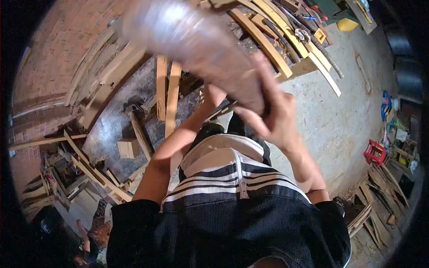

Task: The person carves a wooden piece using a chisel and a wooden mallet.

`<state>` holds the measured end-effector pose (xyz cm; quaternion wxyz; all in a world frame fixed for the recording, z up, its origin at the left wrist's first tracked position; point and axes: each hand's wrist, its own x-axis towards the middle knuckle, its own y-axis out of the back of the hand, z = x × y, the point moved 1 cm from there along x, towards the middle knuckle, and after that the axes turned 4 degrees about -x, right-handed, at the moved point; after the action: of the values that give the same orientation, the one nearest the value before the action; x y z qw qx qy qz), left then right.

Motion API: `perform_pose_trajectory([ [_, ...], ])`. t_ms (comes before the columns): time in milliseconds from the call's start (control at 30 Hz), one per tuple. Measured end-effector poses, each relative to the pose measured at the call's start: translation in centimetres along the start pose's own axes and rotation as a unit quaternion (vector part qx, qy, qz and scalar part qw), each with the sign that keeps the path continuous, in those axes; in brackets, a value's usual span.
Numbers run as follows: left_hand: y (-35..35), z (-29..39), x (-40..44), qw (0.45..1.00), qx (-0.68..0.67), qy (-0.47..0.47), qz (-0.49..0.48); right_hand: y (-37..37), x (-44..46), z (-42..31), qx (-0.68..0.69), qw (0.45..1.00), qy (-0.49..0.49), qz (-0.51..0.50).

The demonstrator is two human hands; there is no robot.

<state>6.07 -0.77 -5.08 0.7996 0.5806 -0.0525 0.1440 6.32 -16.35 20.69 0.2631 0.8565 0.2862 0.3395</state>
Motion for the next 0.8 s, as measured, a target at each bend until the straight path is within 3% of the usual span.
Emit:
perform_pose_trajectory([
  [67,1.1,-0.7,0.1,0.954,-0.299,-0.005,0.002,-0.6,0.0,0.7,-0.179,0.953,-0.134,-0.206],
  [100,2.3,-0.3,0.2,0.946,-0.315,0.016,0.069,-1.1,0.1,1.6,-0.223,0.925,-0.171,-0.256],
  [133,1.9,-0.2,0.4,0.946,-0.316,0.016,0.074,-1.2,-0.1,1.8,-0.226,0.925,-0.166,-0.256],
  [200,0.9,-0.3,-0.5,0.829,-0.54,0.022,0.145,-1.1,-0.7,2.1,-0.125,0.975,-0.126,-0.13],
  [233,2.5,-1.3,-0.5,0.941,-0.334,-0.028,0.035,-1.4,-1.0,2.2,-0.099,0.99,-0.082,-0.065],
  [267,-2.8,-2.2,-2.1,0.856,-0.502,0.08,0.097,-1.2,-0.6,1.6,-0.056,0.995,-0.071,-0.037],
  [300,-3.6,-1.7,-2.1,0.958,-0.252,0.004,0.137,-1.5,-0.6,1.8,-0.054,0.997,-0.043,-0.023],
  [333,-3.8,-1.1,-1.8,0.983,0.017,-0.076,0.166,-1.8,-0.6,2.2,-0.056,0.998,-0.017,-0.005],
  [400,1.4,-0.1,-0.3,0.923,-0.32,-0.015,0.214,-2.0,-0.8,3.2,-0.163,0.954,-0.157,-0.196],
  [433,3.7,-0.2,-0.3,0.884,-0.444,0.006,0.149,-2.1,-1.1,4.2,-0.122,0.962,-0.167,-0.18],
  [467,5.2,-0.1,0.0,0.879,-0.443,0.035,0.172,-2.3,-1.3,5.0,-0.124,0.962,-0.164,-0.178],
  [500,5.8,-0.5,0.6,0.694,-0.696,0.11,0.149,-2.5,-1.8,5.8,-0.104,0.966,-0.19,-0.139],
  [533,5.5,-0.8,0.7,0.434,-0.876,0.177,0.112,-2.5,-2.3,6.2,-0.082,0.967,-0.218,-0.105],
  [567,6.2,-0.2,1.3,0.685,-0.65,0.241,0.223,-2.4,-2.6,6.4,-0.042,0.968,-0.238,-0.074],
  [600,7.0,0.1,1.7,0.619,-0.674,0.346,0.205,-2.3,-2.8,7.0,-0.01,0.967,-0.249,-0.05],
  [667,6.7,-0.7,2.2,0.694,-0.621,0.322,0.17,-1.8,-3.3,8.3,-0.013,0.967,-0.253,-0.016],
  [700,6.4,-0.7,2.1,0.694,-0.622,0.321,0.168,-1.4,-3.5,8.6,-0.015,0.968,-0.251,-0.002],
  [767,7.4,-0.1,2.0,0.838,-0.478,0.196,0.175,-0.7,-3.8,8.6,-0.005,0.959,-0.284,-0.002],
  [800,7.2,0.0,1.8,0.839,-0.477,0.195,0.173,-0.5,-3.9,8.5,-0.005,0.954,-0.301,-0.008],
])
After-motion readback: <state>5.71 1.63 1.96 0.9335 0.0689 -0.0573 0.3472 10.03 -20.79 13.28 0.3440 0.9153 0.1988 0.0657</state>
